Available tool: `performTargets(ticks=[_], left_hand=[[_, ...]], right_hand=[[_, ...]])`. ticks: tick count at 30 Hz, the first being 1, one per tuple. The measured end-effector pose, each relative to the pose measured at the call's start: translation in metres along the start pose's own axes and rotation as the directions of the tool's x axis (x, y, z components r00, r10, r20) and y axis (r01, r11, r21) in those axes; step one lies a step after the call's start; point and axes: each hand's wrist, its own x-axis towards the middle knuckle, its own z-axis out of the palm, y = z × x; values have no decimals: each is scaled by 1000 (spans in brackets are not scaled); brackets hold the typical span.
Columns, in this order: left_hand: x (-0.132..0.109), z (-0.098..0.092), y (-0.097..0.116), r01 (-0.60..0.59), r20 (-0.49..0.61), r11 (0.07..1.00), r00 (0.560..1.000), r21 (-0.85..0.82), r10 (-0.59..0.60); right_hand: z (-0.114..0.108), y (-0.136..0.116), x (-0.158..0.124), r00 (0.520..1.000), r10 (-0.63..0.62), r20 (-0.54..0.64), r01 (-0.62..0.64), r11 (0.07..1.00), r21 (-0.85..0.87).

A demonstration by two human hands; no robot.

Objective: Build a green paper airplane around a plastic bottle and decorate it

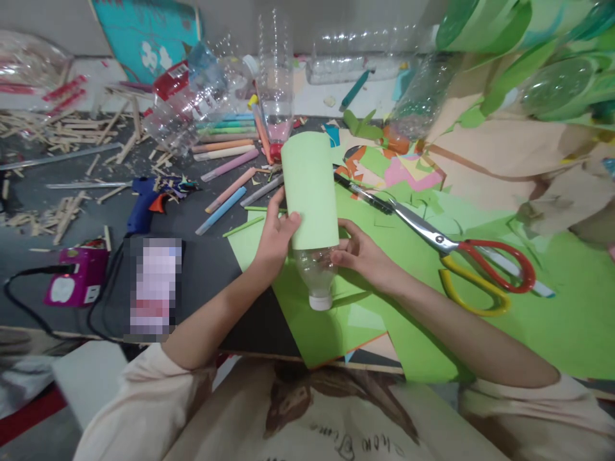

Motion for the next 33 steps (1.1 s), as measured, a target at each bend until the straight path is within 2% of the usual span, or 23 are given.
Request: performTargets(ticks=[2,4,7,9,11,13,18,21,23,27,30,33], left_hand=[[0,0,2,-6,28,1000,1000,-27,7],[0,0,4,-5,64,999,998,-32,7],[2,-2,5,1,86,999,996,-40,2],[3,-4,5,-23,76,999,997,-29,25],[3,-5,4,-55,68,998,996,0,55],[2,-5,4,-51,84,999,995,6,50],[1,-4,6,40,115,996,993,-75,-32],[2,-4,7,83,138,993,988,-83,-71],[3,-5,7,76,132,995,989,-57,-68],[1,-5,10,-29,70,997,997,66,25],[0,-5,13,35,106,998,994,54,-41],[1,-6,11,129,162,989,980,-73,-116]], right_hand=[[-2,4,1,997,-9,83,5,998,60],[-2,6,2,993,-26,112,15,995,100],[-1,7,2,998,-57,10,56,996,66],[1,6,1,993,-80,-91,79,997,-16],[3,6,0,988,-80,-135,70,994,-82],[4,7,0,992,-62,-107,54,996,-76],[4,6,1,999,-37,21,35,997,72],[4,3,0,999,0,53,-5,995,99],[5,2,-1,1000,-4,7,4,998,66],[8,3,-3,991,-32,-127,26,998,-54],[8,4,-3,997,-19,-68,18,1000,-15],[6,2,-2,1000,-21,24,19,996,88]])
